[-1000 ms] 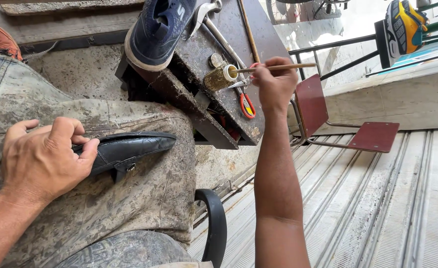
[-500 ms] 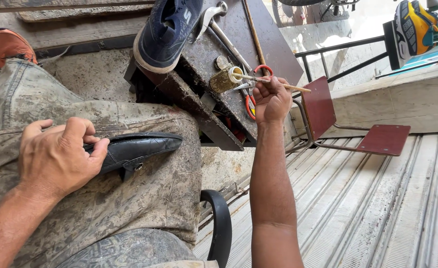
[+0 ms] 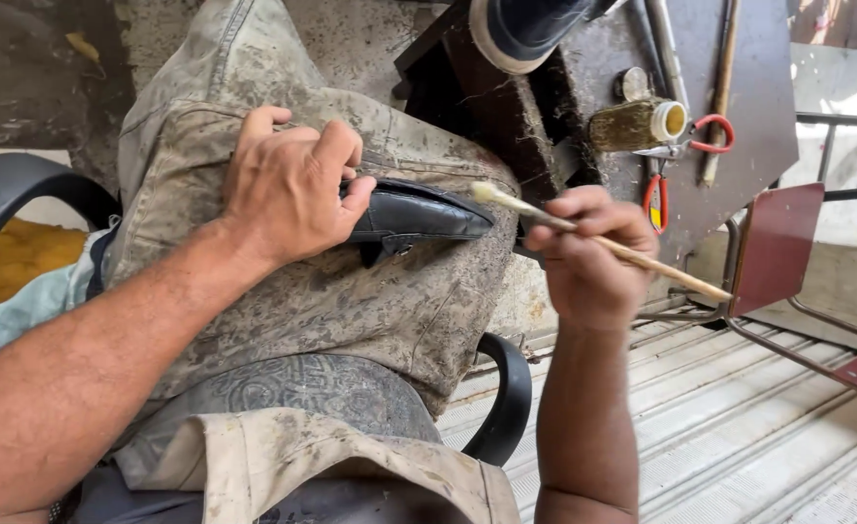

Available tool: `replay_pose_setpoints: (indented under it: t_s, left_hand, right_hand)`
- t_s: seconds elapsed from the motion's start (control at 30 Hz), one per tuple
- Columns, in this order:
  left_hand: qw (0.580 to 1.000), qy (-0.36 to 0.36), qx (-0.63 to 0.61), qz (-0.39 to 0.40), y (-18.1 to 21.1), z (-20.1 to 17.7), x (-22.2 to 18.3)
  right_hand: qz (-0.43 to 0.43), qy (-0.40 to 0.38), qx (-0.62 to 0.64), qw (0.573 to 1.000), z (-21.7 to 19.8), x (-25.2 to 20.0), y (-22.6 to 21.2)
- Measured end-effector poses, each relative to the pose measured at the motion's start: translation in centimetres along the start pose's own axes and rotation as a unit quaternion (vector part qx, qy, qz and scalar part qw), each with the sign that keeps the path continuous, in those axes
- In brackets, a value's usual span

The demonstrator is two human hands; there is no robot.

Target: Applying adhesive to a shoe and fitting the sole at a repair bench

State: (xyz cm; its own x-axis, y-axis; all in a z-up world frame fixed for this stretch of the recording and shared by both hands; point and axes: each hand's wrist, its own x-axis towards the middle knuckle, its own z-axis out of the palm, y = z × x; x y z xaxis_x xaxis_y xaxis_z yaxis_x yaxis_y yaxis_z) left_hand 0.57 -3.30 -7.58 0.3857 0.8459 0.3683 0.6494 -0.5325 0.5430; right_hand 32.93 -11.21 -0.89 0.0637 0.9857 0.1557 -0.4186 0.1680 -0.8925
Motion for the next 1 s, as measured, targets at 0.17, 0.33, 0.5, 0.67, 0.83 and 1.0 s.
replay_pose_setpoints:
  t_s: [0.17,0.33,0.5,0.67,0.83,1.0]
  left_hand:
    - [1.0,0.007,0.0,0.006,0.4,-0.7,0.2]
    - [1.0,0.01,-0.011,0.003,0.5,-0.8,0.3]
    - [1.0,0.008,-0.013,0.008,0.5,-0.9,0.3]
    - [1.0,-0.005,-0.018,0.002,0.5,-0.8,0.2]
    - [0.99,-0.076,-0.107,-0.052,0.6,-2.0,1.1]
    - [0.978,-0.041,-0.188,-0.079,0.3,-2.6,1.8]
  right_hand:
    - [-0.013,0.032,-0.044,0.998,2.6,0.2,4.6]
    - [-0.021,0.001,-0.083,0.996,3.3,0.9,6.3]
    - [-0.018,-0.035,-0.124,0.992,3.4,1.4,6.6]
    - [-0.007,-0.066,-0.173,0.983,4.6,2.2,6.3]
    - [-0.037,-0.121,-0.27,0.954,9.1,3.7,6.0]
    - [-0.049,-0.213,-0.418,0.882,12.3,4.3,4.8]
